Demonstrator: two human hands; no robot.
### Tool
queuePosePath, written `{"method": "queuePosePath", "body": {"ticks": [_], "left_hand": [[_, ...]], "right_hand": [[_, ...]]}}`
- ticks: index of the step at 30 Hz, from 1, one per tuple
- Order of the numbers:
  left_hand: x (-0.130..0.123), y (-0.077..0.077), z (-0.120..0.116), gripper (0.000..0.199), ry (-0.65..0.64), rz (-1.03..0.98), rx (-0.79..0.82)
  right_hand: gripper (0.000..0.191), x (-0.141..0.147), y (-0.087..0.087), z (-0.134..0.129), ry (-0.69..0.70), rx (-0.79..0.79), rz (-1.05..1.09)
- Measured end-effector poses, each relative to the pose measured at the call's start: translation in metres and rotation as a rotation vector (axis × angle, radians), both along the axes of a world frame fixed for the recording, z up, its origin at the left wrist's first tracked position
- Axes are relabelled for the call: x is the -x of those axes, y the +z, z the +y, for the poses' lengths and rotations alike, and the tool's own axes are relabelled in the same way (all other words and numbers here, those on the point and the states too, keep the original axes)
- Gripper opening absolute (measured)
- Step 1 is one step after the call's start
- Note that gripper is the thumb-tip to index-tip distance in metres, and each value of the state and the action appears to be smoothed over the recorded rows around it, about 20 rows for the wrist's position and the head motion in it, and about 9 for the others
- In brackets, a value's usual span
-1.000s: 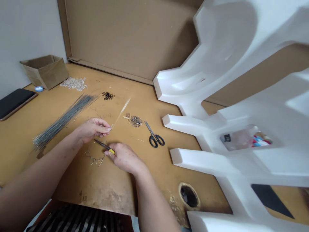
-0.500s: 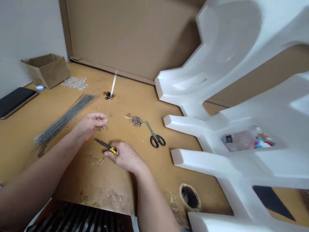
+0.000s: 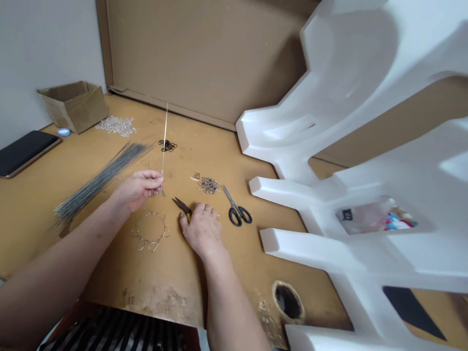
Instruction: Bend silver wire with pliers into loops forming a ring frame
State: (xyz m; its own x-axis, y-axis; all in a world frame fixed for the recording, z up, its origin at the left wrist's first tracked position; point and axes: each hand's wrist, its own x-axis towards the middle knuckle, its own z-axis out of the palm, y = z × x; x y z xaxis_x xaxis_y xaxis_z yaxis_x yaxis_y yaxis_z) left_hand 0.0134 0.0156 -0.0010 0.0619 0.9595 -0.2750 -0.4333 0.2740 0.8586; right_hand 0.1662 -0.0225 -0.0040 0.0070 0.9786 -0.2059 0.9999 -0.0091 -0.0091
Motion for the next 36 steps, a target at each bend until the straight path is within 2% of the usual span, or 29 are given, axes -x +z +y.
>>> {"method": "queuePosePath", "body": {"ticks": [6,9,11,13,15,17,23,26,29,34,36], "left_hand": [[-0.007,-0.009,-0.001,0.011,-0.017,0.065,-0.048],[-0.011,-0.012,-0.002,0.011,-0.024,0.065,-0.059],[-0.013,-0.013,-0.002,0.012,-0.033,0.057,-0.062],[-0.014,-0.012,-0.003,0.012,-0.046,0.059,-0.062],[-0.016,-0.012,-0.005,0.01,-0.069,0.059,-0.063],[-0.019,-0.01,-0.007,0.008,-0.104,0.046,-0.061],[-0.024,-0.009,-0.011,0.008,-0.183,0.036,-0.021],[-0.023,-0.01,-0.011,0.007,-0.253,0.083,-0.031],[-0.022,-0.011,-0.01,0.006,-0.294,0.14,-0.05],[-0.021,-0.01,-0.008,0.016,-0.165,0.213,-0.046],[-0.02,-0.008,-0.008,0.013,-0.128,0.232,-0.038]], "right_hand": [[0.039,0.005,0.001,-0.003,0.029,-0.003,-0.028],[0.033,0.002,0.0,-0.002,0.048,-0.05,0.059],[0.025,-0.001,-0.002,-0.001,0.072,-0.121,0.251],[0.022,-0.003,-0.006,0.0,0.089,-0.155,0.591],[0.022,-0.003,-0.01,0.0,0.077,-0.128,0.966],[0.024,-0.001,-0.012,0.001,0.054,-0.083,1.218],[0.015,0.01,-0.014,0.003,0.016,-0.054,1.459],[0.015,0.011,-0.014,0.004,0.008,-0.031,1.486],[0.018,0.008,-0.017,0.006,0.003,-0.089,1.386],[0.017,0.001,-0.025,0.009,-0.002,-0.22,1.142],[0.014,0.001,-0.026,0.009,0.019,-0.229,1.057]]}}
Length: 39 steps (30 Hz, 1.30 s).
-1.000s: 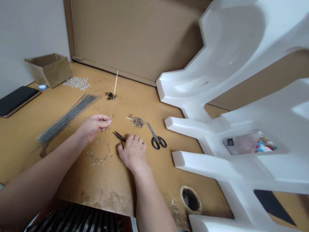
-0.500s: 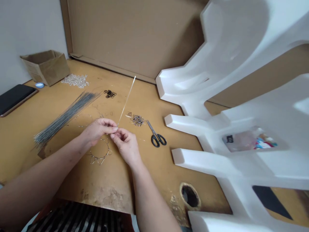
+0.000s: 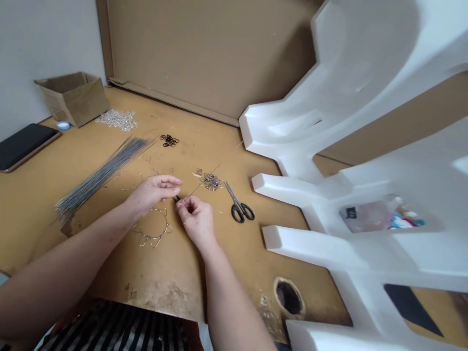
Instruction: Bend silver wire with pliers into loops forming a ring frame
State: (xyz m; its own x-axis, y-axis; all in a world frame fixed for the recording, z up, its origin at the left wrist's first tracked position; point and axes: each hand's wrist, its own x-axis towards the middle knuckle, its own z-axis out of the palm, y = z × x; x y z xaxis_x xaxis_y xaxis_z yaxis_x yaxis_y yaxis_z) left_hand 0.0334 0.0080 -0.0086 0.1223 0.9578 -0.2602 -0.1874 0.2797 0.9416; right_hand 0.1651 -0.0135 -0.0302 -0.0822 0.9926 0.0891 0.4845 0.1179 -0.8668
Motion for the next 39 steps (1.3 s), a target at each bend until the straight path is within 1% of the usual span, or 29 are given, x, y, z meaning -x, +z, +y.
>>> {"method": "queuePosePath", "body": {"ticks": [3,6,11,15,18,22,25,28,32,35,39], "left_hand": [[0.001,0.002,0.0,0.008,0.014,0.028,0.018],[0.002,0.003,0.0,0.008,0.005,0.043,0.027],[0.003,0.003,0.001,0.009,0.003,0.049,0.029],[0.003,0.002,0.001,0.007,-0.001,0.055,0.029],[0.003,0.002,0.001,0.008,0.003,0.045,0.03],[0.002,0.0,0.001,0.008,0.001,0.04,0.012],[0.003,-0.002,0.002,0.007,-0.005,0.054,0.008],[0.003,-0.005,0.002,0.008,-0.038,0.071,0.012],[0.003,-0.009,0.002,0.009,-0.132,0.097,0.0],[0.003,-0.009,0.001,0.011,-0.225,0.115,0.013],[0.003,-0.005,-0.001,0.015,-0.331,0.105,0.057]], "right_hand": [[0.011,0.002,0.0,-0.002,0.031,-0.021,-0.136],[0.011,0.003,0.001,-0.004,0.07,-0.061,-0.219],[0.012,0.003,0.001,-0.006,0.097,-0.116,-0.28],[0.012,0.003,-0.002,-0.007,0.107,-0.124,-0.352],[0.013,0.003,-0.003,-0.006,0.111,-0.153,-0.334],[0.012,0.002,-0.002,-0.004,0.112,-0.178,-0.262],[0.012,0.002,-0.003,-0.003,0.106,-0.142,-0.194],[0.012,0.002,-0.003,-0.002,0.073,-0.074,-0.066],[0.011,-0.002,-0.001,-0.002,0.004,0.015,0.245],[0.014,-0.003,0.003,-0.003,0.001,0.068,0.474],[0.015,-0.003,0.008,-0.005,0.014,0.101,0.592]]}}
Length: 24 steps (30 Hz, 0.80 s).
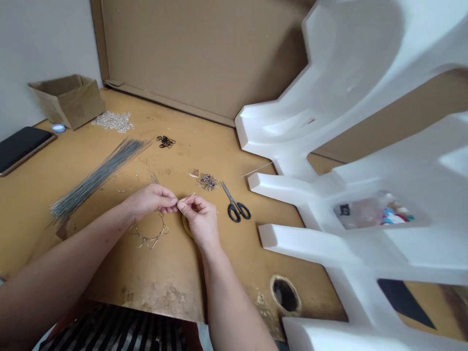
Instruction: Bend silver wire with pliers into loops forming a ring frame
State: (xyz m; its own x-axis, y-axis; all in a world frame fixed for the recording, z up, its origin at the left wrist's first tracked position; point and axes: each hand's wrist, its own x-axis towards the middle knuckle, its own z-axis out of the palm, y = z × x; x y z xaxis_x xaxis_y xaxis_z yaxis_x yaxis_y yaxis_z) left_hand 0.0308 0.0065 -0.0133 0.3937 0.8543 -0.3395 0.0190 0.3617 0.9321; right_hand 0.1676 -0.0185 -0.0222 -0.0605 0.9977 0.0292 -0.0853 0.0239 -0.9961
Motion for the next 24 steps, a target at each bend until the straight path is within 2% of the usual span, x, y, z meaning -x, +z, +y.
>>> {"method": "queuePosePath", "body": {"ticks": [12,17,24], "left_hand": [[0.002,0.004,-0.002,0.008,-0.066,-0.094,0.041],[0.001,0.002,-0.002,0.009,-0.045,-0.079,0.041],[0.0,0.002,-0.003,0.007,-0.042,-0.066,0.043]], "right_hand": [[0.018,0.0,0.001,-0.001,-0.027,-0.004,0.035],[0.019,0.001,0.001,-0.002,-0.016,0.011,0.048],[0.018,-0.002,0.011,-0.001,-0.077,0.054,0.089]]}}
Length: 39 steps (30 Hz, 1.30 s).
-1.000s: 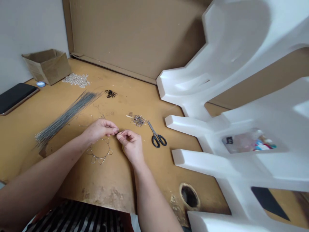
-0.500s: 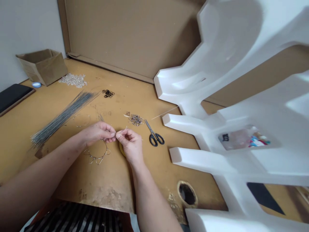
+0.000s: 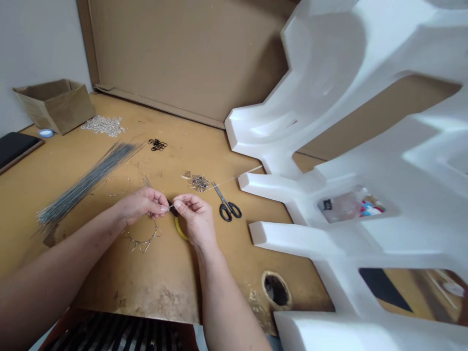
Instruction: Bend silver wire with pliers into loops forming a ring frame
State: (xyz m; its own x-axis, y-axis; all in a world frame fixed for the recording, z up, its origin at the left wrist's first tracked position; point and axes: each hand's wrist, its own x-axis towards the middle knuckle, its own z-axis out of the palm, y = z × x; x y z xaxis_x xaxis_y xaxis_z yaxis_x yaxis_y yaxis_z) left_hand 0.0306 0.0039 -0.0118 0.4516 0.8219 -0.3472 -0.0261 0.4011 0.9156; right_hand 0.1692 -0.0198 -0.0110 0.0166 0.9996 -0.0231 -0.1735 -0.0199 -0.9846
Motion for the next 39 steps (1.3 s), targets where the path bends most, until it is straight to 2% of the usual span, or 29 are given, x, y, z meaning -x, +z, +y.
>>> {"method": "queuePosePath", "body": {"ticks": [5,9,13,20,30,34,39], "left_hand": [[0.0014,0.0005,-0.0001,0.009,-0.048,-0.04,0.049],[0.0022,0.0006,-0.0001,0.012,-0.063,-0.048,0.067],[0.0004,0.0018,-0.0013,0.01,-0.028,-0.03,0.059],[-0.0062,0.0028,-0.0058,0.007,0.083,0.074,-0.04],[-0.007,0.0034,-0.009,0.004,0.098,0.15,-0.172],[-0.0044,0.0007,-0.0076,0.004,0.056,0.183,-0.196],[0.0002,-0.0045,-0.0047,0.002,-0.095,0.146,-0.193]], "right_hand": [[0.019,-0.0056,0.0037,0.0012,-0.01,0.047,0.054],[0.019,-0.0063,0.0036,0.0002,-0.048,0.005,0.004],[0.018,-0.0047,0.0035,-0.0008,-0.106,-0.035,-0.071],[0.016,-0.0021,-0.0008,-0.0017,-0.215,-0.054,-0.149],[0.012,-0.0024,-0.001,-0.002,-0.209,-0.068,-0.128],[0.011,-0.0035,-0.0014,-0.0031,-0.204,-0.093,-0.128],[0.009,-0.0043,-0.0002,-0.0042,-0.16,-0.12,-0.141]]}}
